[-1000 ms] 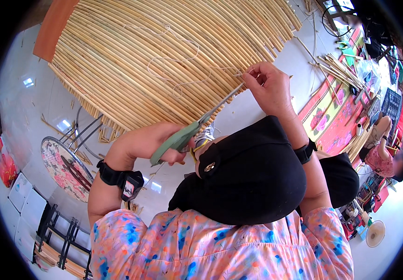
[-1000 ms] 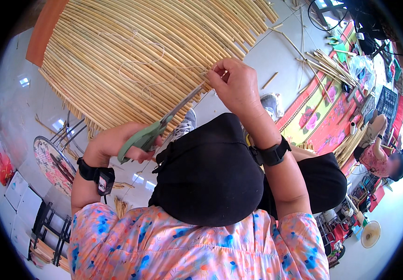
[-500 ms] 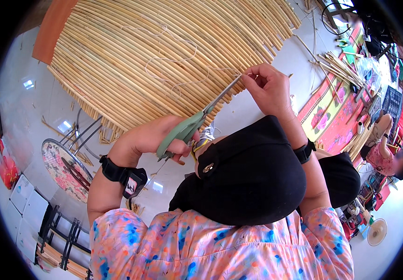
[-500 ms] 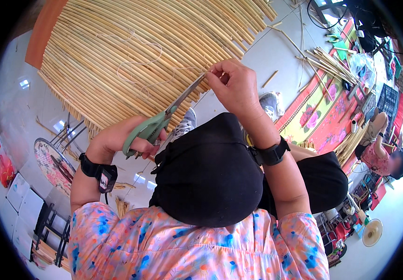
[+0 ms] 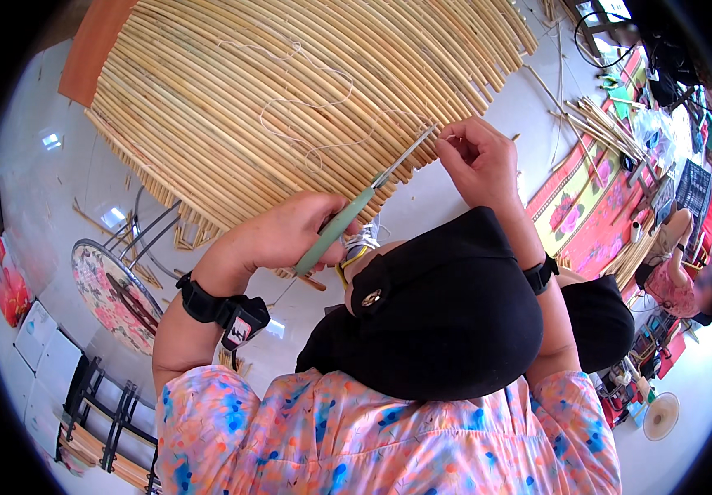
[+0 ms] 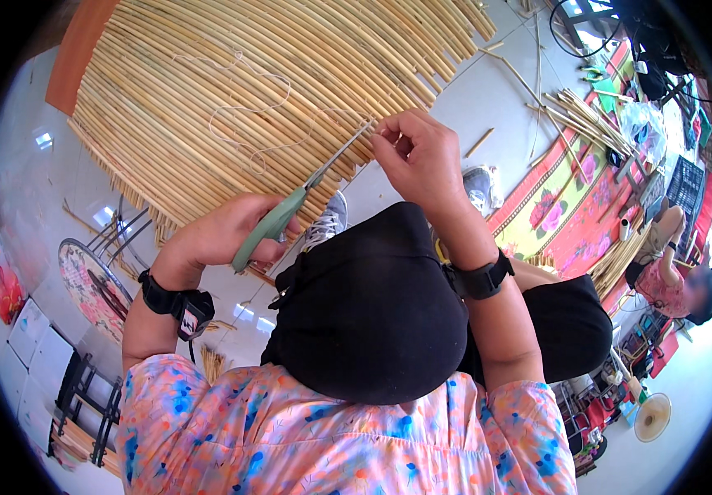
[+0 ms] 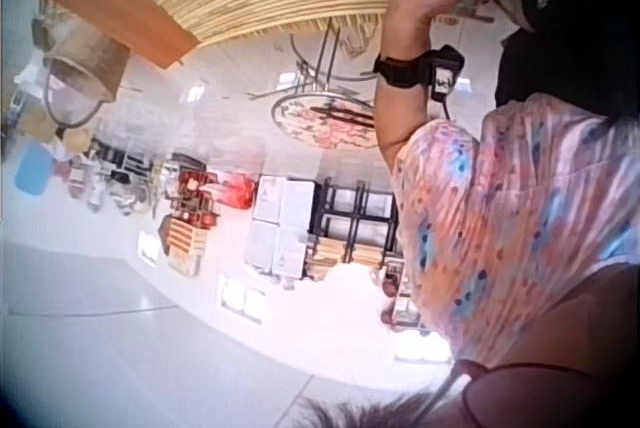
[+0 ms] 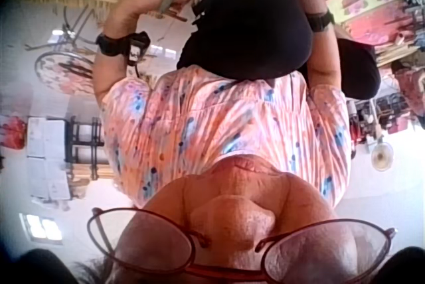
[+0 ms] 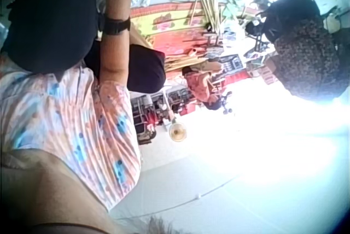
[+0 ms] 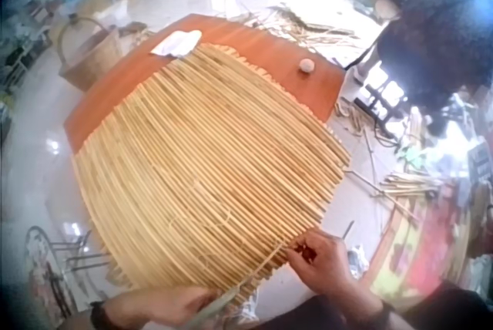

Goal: The person sits on the floor and weaves a bamboo mat by hand, threading a white string through the bamboo slats. They use a pair of scissors to cut the string and continue weaving the mat, occasionally adjusting the bamboo structure.

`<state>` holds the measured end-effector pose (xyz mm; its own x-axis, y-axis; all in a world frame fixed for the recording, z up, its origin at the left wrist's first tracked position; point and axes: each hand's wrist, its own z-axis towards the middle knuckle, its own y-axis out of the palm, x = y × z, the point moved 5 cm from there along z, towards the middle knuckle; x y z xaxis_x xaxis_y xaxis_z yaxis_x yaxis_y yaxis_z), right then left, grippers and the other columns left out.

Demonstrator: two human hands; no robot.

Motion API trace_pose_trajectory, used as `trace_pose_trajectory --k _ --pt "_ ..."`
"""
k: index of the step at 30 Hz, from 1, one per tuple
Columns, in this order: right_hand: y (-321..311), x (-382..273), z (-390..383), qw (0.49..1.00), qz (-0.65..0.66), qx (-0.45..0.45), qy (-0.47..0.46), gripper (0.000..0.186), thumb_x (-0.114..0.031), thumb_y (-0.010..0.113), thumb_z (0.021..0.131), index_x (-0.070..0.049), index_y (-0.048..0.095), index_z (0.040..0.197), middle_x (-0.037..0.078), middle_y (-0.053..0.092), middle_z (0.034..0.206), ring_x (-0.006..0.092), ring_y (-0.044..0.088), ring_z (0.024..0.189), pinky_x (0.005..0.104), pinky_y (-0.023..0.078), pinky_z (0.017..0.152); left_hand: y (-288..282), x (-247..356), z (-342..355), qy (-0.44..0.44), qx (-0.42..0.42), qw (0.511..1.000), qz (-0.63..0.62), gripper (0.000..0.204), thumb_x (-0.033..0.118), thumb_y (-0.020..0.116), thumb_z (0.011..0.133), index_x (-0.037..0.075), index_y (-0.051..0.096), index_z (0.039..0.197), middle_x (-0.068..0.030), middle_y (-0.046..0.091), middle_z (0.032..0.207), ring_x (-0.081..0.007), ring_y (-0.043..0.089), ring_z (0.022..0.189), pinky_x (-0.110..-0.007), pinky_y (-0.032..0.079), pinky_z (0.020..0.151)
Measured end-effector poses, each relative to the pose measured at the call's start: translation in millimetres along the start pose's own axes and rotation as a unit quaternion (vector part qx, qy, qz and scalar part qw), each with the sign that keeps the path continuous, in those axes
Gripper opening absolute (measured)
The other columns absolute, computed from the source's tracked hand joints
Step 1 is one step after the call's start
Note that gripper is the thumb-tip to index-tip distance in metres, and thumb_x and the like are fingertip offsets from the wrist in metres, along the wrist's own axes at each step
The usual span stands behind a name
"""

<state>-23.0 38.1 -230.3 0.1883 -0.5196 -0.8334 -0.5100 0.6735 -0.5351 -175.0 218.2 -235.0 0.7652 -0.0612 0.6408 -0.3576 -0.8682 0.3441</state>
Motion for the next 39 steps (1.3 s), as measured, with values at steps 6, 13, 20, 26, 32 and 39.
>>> trace_pose_trajectory --k 6,13,20,26,32,39 --pt "0 1 -2 1.000 0.001 -0.005 0.014 0.006 -0.004 0.066 0.077 0.000 0.062 0.078 0.004 0.059 0.069 0.0083 0.053 0.053 0.0233 0.043 0.049 1 6 -2 0.043 0.008 0.996 0.073 0.029 0.003 0.064 0.073 -0.005 0.058 0.100 -0.0083 0.061 0.072 -0.0133 0.062 0.063 -0.027 0.051 0.056" --pt "-7 10 0 0.997 0.033 0.018 0.062 0.007 -0.007 0.066 0.079 -0.001 0.063 0.081 0.003 0.059 0.069 0.0069 0.051 0.055 0.0228 0.042 0.050 -2 -3 -28 0.061 0.000 0.998 0.035 0.044 0.007 0.067 0.073 0.002 0.054 0.114 -0.0047 0.061 0.083 -0.0131 0.061 0.073 -0.027 0.051 0.067" --pt "-27 22 8 0.988 0.131 0.022 0.080 0.010 -0.009 0.068 0.084 -0.001 0.065 0.088 -0.002 0.059 0.072 0.0020 0.047 0.058 0.0200 0.039 0.050 -47 -16 -121 0.085 0.432 0.897 -0.040 0.042 0.016 0.067 0.078 0.003 0.054 0.115 -0.0024 0.060 0.082 -0.0097 0.057 0.070 -0.024 0.046 0.062" --pt "-76 -7 11 0.988 0.150 0.039 0.021 0.014 -0.013 0.060 0.090 -0.004 0.062 0.101 -0.004 0.052 0.076 0.0027 0.042 0.060 0.0183 0.031 0.051 -96 -101 -291 -0.024 0.786 0.595 0.165 0.042 0.036 0.072 0.080 0.001 0.060 0.098 -0.0135 0.064 0.083 -0.0297 0.063 0.075 -0.038 0.050 0.069" --pt "-94 -47 11 0.975 0.211 0.071 0.012 0.014 -0.020 0.060 0.094 -0.006 0.061 0.092 -0.007 0.042 0.066 0.0009 0.032 0.054 0.0187 0.019 0.048 -63 -185 -364 -0.314 0.779 0.491 0.233 0.046 0.046 0.059 0.085 0.004 0.062 0.103 -0.0217 0.067 0.091 -0.0389 0.065 0.090 -0.048 0.050 0.076" --pt "-136 -123 -19 0.970 0.223 0.074 -0.061 0.014 -0.021 0.063 0.091 -0.007 0.062 0.091 -0.007 0.045 0.067 0.0032 0.039 0.056 0.0198 0.028 0.050 -58 -240 -356 -0.309 0.779 0.497 0.222 0.057 0.052 0.060 0.080 0.009 0.060 0.117 -0.0204 0.068 0.097 -0.0407 0.064 0.092 -0.049 0.051 0.078"
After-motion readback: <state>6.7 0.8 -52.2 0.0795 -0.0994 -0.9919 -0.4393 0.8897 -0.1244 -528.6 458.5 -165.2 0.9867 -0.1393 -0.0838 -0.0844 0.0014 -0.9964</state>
